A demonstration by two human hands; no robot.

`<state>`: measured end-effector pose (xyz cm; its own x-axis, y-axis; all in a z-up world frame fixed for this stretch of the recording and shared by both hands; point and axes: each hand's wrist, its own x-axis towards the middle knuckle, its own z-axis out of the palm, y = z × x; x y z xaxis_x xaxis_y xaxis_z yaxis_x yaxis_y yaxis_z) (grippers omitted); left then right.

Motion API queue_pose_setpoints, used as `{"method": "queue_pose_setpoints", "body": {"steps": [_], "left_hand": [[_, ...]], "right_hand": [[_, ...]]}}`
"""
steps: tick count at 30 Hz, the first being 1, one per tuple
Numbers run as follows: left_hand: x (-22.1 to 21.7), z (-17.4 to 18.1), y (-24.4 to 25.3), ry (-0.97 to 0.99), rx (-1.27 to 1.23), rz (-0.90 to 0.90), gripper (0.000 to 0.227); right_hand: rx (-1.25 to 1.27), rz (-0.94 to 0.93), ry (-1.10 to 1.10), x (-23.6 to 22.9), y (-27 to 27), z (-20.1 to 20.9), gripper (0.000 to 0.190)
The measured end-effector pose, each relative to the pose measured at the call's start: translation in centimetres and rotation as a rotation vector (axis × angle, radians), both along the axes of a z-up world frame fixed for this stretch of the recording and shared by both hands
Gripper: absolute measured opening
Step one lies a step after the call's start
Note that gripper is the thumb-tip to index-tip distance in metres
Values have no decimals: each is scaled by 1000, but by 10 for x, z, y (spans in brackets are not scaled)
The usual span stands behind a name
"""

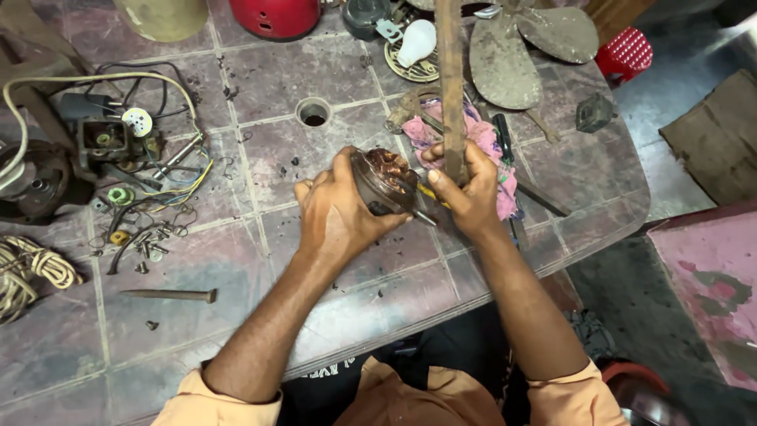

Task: Dismantling and repairing a ceiling fan motor using tools.

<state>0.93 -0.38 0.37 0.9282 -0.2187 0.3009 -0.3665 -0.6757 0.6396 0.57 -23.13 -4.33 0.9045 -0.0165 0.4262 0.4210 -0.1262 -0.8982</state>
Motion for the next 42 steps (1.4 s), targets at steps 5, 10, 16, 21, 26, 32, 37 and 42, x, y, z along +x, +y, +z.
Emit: {"method": "queue_pose_setpoints", "body": {"steps": [5, 10, 16, 21, 26, 32, 37, 42], "left_hand": [[-2, -1, -1, 25, 16, -22, 121], [0, -7, 0, -11, 37, -31, 118], [-1, -6, 0, 3, 40, -45, 120], [1, -7, 0, -26, 29, -40, 120], [2, -4, 1, 18, 74, -45, 125], [5, 0, 3, 122, 113, -58, 130], [5, -10, 3, 42, 65, -58, 133], [2, -6, -3, 32, -31, -13, 136]], "right_hand": [[-27, -19, 18, -2, 1, -1, 29], [-10, -12, 53, -3, 5, -1, 28], [109, -80, 59, -6, -2, -8, 19], [-203, -241, -90, -50, 10, 43, 16], [-802, -309, -190, -71, 23, 67, 5], [-870, -258, -209, -65, 30, 64, 11], [-844, -255, -173, -64, 29, 57, 11], [-850, -256, -143, -66, 30, 55, 14]]}}
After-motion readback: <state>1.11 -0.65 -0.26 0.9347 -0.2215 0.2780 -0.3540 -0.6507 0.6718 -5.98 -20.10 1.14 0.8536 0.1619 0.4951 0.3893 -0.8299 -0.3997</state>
